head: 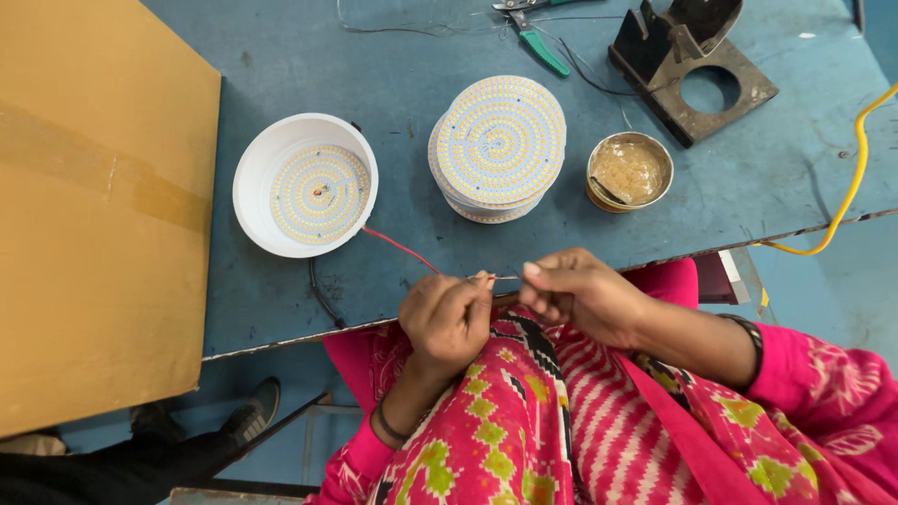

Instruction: The person twists two wires together, applies flux from a small tin, and then uses a soldering iron to solder the joint. The person works at a blue table with LED light modules and tools nearby.

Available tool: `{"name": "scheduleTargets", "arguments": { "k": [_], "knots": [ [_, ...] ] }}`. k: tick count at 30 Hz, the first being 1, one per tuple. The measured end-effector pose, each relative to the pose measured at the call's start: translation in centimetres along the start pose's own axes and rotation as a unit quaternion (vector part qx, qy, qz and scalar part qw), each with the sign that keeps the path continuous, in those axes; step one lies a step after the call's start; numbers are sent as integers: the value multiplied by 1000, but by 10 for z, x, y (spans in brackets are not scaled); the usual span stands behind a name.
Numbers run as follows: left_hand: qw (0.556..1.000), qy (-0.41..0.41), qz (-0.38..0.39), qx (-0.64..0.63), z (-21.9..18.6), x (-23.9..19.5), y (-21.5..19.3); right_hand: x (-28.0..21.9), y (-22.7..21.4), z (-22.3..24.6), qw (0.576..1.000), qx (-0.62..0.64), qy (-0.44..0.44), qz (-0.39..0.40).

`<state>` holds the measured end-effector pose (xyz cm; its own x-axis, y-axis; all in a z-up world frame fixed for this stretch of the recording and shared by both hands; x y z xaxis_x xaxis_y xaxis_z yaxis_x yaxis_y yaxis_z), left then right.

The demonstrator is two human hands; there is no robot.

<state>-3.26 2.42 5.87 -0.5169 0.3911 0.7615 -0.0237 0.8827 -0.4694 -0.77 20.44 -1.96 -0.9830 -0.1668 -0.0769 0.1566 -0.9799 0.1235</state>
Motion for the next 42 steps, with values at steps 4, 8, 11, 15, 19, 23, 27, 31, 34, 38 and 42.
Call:
{"name": "scheduleTargets", "arguments": {
  "k": [4,8,11,15,19,23,27,31,34,38,42],
  "knots": [
    [947,-233,24,-220,35,-16,16,-9,-18,55,932,-267,-234,-78],
    [818,-412,108,-387,58,-36,43,-23,12,99,618,-589,-517,-61],
    [730,-468,154,-475,60,-41,53,-23,18,107,553,-604,-573,-43],
    [744,-473,152,-448,57,-40,50,-16,17,96,613,-583,-530,-57],
    [995,-86,21,-35,13,-1,8,10,-3,35,965,-216,-148,-7],
    [999,-40,6,-28,5,4,7,0,-5,9,1000,-13,-1,9],
    [947,-231,37,-222,35,-16,18,-9,-11,69,926,-265,-259,-75],
    [790,-483,141,-350,71,-56,48,-27,20,105,681,-536,-498,2],
    [718,-500,148,-462,80,-65,59,-29,22,112,631,-548,-548,32],
    [817,-420,97,-383,82,-59,52,-24,17,105,702,-500,-507,10],
    [992,-83,-45,-81,37,-31,17,-7,-3,38,987,-113,-108,38]
  ]
}}
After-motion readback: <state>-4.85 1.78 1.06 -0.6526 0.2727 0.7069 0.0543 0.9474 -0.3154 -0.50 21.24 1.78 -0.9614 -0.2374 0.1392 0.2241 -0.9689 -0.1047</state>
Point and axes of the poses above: each hand's wrist, its own x-axis towards the middle knuckle, its own y-axis out of the palm, z = x × y, the point moved 7 cm from there along x, towards the middle knuckle, and after that the axes turned 5 degrees about z, right-handed, at the moved point
